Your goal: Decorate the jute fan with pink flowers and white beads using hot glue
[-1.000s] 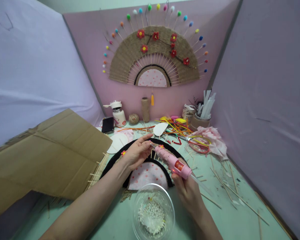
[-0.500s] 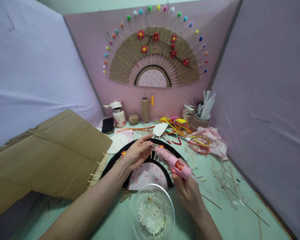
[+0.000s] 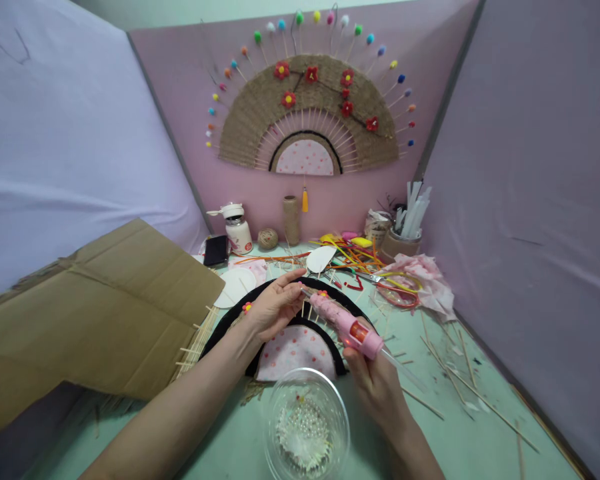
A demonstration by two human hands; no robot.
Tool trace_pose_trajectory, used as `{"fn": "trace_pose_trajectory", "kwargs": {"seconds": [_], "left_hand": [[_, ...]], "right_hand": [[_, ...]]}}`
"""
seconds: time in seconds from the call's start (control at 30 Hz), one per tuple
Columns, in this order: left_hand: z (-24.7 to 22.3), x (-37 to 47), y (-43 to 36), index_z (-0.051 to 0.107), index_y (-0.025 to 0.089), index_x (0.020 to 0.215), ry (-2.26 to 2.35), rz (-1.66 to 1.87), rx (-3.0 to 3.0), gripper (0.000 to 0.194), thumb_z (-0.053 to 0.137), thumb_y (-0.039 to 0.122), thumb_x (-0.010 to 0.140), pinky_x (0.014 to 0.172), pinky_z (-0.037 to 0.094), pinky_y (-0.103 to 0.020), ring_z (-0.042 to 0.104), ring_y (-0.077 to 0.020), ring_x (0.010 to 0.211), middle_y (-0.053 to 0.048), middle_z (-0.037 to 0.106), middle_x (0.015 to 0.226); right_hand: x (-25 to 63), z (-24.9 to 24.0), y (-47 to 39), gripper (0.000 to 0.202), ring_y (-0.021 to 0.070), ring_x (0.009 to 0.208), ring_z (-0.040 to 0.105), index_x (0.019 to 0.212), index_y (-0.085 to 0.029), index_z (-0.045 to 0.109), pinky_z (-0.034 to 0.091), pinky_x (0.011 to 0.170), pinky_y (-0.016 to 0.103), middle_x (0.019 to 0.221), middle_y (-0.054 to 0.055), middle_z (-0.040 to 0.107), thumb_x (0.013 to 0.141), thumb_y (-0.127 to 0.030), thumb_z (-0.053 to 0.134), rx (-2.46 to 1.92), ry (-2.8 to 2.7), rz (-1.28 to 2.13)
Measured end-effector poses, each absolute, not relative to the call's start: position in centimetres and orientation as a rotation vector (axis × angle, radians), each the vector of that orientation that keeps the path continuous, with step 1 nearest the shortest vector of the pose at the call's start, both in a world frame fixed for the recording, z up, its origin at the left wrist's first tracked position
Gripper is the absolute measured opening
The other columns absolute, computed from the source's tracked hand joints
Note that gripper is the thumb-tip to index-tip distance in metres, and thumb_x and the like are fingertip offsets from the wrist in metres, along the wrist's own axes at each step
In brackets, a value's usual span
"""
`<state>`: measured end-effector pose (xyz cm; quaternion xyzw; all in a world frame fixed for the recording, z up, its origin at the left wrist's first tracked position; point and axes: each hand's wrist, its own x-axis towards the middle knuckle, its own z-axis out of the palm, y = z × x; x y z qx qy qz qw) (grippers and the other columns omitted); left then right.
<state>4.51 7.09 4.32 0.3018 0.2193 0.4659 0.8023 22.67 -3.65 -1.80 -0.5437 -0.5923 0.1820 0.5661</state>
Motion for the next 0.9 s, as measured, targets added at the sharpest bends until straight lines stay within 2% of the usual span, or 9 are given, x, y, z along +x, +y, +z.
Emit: {"fn": "trace_pose_trajectory", "kwargs": {"seconds": [0.17,0.3,0.5,0.67,0.8,0.9], "left_hand": [[4.28,4.5,7.1,0.067,0.012,0.106,0.468,0.999,0.647,0.043,0.081,0.007,0.065,0.067,0.048,-0.016,0.065,-0.0067,0.067,-0.002,0.072,0.075],[4.2,4.52,7.13,0.067,0.012,0.107,0.469,1.0,0.65,0.044,0.081,0.007,0.065,0.068,0.048,-0.016,0.065,-0.0066,0.068,-0.001,0.071,0.075],[4.25,4.55,7.1,0.068,0.012,0.104,0.465,1.0,0.637,0.041,0.08,0.006,0.066,0.066,0.048,-0.015,0.065,-0.0066,0.067,-0.002,0.072,0.074],[4.34,4.57,7.03,0.068,0.011,0.103,0.452,1.005,0.634,0.043,0.083,0.007,0.063,0.065,0.048,-0.014,0.066,-0.0068,0.066,-0.003,0.073,0.074],[4.23,4.55,7.09,0.068,0.011,0.105,0.448,1.006,0.632,0.046,0.084,0.009,0.061,0.065,0.049,-0.014,0.066,-0.007,0.067,-0.003,0.073,0.074],[4.12,4.56,7.17,0.068,0.011,0.105,0.448,1.009,0.636,0.046,0.083,0.008,0.062,0.065,0.049,-0.014,0.066,-0.0068,0.067,-0.003,0.072,0.074]], "right_hand": [[22.51,-1.4,-3.6,0.048,0.0316,0.089,0.068,0.099,-0.017,0.073,0.056,0.073,0.039,0.085,0.011,0.074,0.087,-0.058,0.052,-1.263,-1.412,0.412],[22.59,-1.52,-3.55,0.049,0.0311,0.089,0.068,0.099,-0.017,0.073,0.056,0.071,0.038,0.089,0.012,0.074,0.087,-0.059,0.052,-1.259,-1.416,0.415],[22.64,-1.54,-3.64,0.05,0.0241,0.065,0.064,0.103,-0.016,0.073,0.053,0.055,0.032,0.073,0.008,0.07,0.087,-0.059,0.052,-1.271,-1.407,0.419],[22.49,-1.12,-3.64,0.052,0.0204,0.057,0.06,0.107,-0.015,0.071,0.049,0.049,0.03,0.078,0.009,0.071,0.088,-0.058,0.05,-1.261,-1.428,0.448],[22.49,-1.11,-3.57,0.054,0.0212,0.058,0.061,0.112,-0.015,0.07,0.051,0.051,0.031,0.076,0.008,0.071,0.088,-0.059,0.049,-1.266,-1.433,0.458],[22.57,-1.34,-3.56,0.053,0.0242,0.067,0.065,0.108,-0.016,0.071,0.053,0.056,0.032,0.081,0.01,0.073,0.087,-0.06,0.051,-1.274,-1.412,0.444]]}}
